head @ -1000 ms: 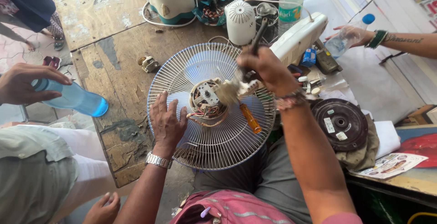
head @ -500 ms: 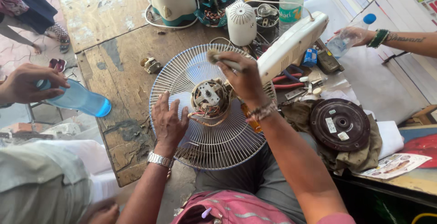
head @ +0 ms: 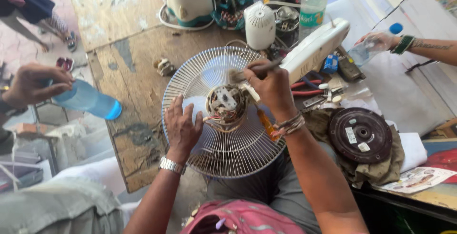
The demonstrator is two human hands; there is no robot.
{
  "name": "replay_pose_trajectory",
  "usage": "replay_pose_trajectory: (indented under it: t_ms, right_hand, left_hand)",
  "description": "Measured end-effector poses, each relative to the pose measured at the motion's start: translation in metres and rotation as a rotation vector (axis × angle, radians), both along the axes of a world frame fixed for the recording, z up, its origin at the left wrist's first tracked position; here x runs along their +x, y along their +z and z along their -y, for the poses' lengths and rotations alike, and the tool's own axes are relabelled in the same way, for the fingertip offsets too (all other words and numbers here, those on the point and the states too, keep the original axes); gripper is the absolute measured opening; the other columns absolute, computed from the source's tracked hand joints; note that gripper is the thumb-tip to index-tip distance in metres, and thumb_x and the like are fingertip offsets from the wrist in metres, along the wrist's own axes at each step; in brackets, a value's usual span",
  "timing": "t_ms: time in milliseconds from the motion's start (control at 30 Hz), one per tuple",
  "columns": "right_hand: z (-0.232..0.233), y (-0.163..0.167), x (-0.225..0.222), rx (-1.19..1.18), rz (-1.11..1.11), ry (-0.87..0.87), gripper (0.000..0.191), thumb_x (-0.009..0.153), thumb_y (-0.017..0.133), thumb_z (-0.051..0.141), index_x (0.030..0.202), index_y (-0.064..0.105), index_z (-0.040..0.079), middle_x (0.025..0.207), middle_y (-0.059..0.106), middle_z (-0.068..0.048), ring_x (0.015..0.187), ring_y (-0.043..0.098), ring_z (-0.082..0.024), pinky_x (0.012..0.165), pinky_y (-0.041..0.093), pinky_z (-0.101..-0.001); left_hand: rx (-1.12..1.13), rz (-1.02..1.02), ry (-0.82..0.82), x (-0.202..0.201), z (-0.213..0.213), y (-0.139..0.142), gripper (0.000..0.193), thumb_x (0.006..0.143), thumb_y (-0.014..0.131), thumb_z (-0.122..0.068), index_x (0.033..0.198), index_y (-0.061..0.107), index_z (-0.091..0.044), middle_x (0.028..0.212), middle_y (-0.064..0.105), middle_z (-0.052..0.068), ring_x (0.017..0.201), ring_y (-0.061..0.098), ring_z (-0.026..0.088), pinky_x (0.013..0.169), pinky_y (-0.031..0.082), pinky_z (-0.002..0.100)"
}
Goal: The person uses a screwdriver to loosen and remove a central cap from the motor housing of a table fan. They then use a brush to clean dust from the exposed motor area.
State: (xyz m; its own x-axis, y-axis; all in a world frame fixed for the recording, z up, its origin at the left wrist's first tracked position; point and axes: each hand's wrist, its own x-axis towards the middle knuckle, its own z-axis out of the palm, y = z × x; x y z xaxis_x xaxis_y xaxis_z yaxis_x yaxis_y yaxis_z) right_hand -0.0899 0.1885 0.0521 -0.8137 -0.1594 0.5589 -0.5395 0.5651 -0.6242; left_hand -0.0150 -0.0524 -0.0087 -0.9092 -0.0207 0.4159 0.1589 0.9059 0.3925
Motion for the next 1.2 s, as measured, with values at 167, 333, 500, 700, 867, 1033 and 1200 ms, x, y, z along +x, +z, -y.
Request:
replay_pose_trajectory:
  t_ms: [167, 333, 500, 700, 867, 1033, 1200]
  right_hand:
    - [-0.006, 0.001, -0.002, -0.214, 0.193, 0.083, 0.015, 0.097, 0.074, 0.011, 0.107, 0.071, 0.000, 0.089, 0.077, -0.013, 0.075, 0.075, -0.015, 0.063, 0.060, -0.0242]
    - [-0.005, -0.001, -0.005, -0.005, 0.041, -0.031, 0.014, 0.097, 0.074, 0.012, 0.105, 0.074, 0.001, 0.090, 0.078, -0.013, 0.075, 0.077, -0.015, 0.059, 0.062, -0.0225]
    - [0.016, -0.004, -0.005, -0.128, 0.125, 0.141, 0.011, 0.099, 0.073, 0.014, 0.101, 0.077, 0.004, 0.093, 0.079, -0.010, 0.074, 0.077, -0.016, 0.058, 0.061, -0.0260]
    - [0.031, 0.046, 0.016, 0.131, -0.296, 0.004, 0.015, 0.091, 0.074, 0.005, 0.106, 0.074, 0.004, 0.102, 0.077, -0.014, 0.089, 0.074, -0.025, 0.077, 0.060, -0.0360]
    - [0.072, 0.047, 0.062, 0.310, -0.110, 0.337, 0.018, 0.079, 0.077, 0.005, 0.097, 0.078, 0.007, 0.088, 0.079, -0.008, 0.077, 0.074, -0.023, 0.075, 0.054, -0.0435]
    - [0.053, 0.052, 0.077, 0.157, -0.180, 0.144, 0.017, 0.094, 0.076, 0.001, 0.112, 0.076, 0.003, 0.108, 0.079, -0.012, 0.091, 0.075, -0.017, 0.078, 0.057, -0.0335]
    - [0.008, 0.040, 0.082, 0.101, -0.163, 0.107, 0.022, 0.083, 0.079, 0.004, 0.104, 0.075, 0.006, 0.111, 0.077, -0.014, 0.105, 0.072, -0.025, 0.094, 0.057, -0.0403]
  left_hand:
    - [-0.027, 0.002, 0.017, 0.003, 0.002, 0.000, 0.038, 0.092, 0.066, -0.033, 0.118, 0.069, -0.005, 0.150, 0.050, 0.024, 0.142, 0.043, 0.043, 0.116, 0.031, 0.061]
    - [-0.034, -0.002, 0.007, -0.005, 0.002, 0.008, 0.038, 0.091, 0.066, -0.033, 0.117, 0.069, -0.005, 0.151, 0.048, 0.025, 0.143, 0.041, 0.042, 0.116, 0.029, 0.061]
    - [-0.040, 0.003, 0.007, 0.001, 0.000, 0.006, 0.039, 0.092, 0.066, -0.034, 0.118, 0.069, -0.005, 0.150, 0.049, 0.025, 0.142, 0.042, 0.042, 0.117, 0.029, 0.061]
    - [-0.020, -0.073, -0.001, -0.005, 0.003, 0.017, 0.040, 0.090, 0.068, -0.034, 0.117, 0.069, -0.004, 0.149, 0.049, 0.025, 0.142, 0.041, 0.043, 0.114, 0.030, 0.060]
    - [-0.013, -0.022, -0.017, 0.001, 0.003, 0.016, 0.045, 0.086, 0.068, -0.037, 0.117, 0.069, -0.004, 0.147, 0.049, 0.027, 0.140, 0.041, 0.044, 0.112, 0.030, 0.062]
    - [-0.022, 0.036, 0.016, 0.005, 0.006, 0.016, 0.039, 0.094, 0.062, -0.035, 0.118, 0.068, -0.005, 0.151, 0.048, 0.025, 0.143, 0.040, 0.041, 0.118, 0.030, 0.061]
    - [-0.037, 0.059, -0.001, -0.002, 0.007, 0.021, 0.043, 0.094, 0.058, -0.036, 0.122, 0.067, -0.003, 0.152, 0.044, 0.028, 0.144, 0.038, 0.043, 0.116, 0.026, 0.062]
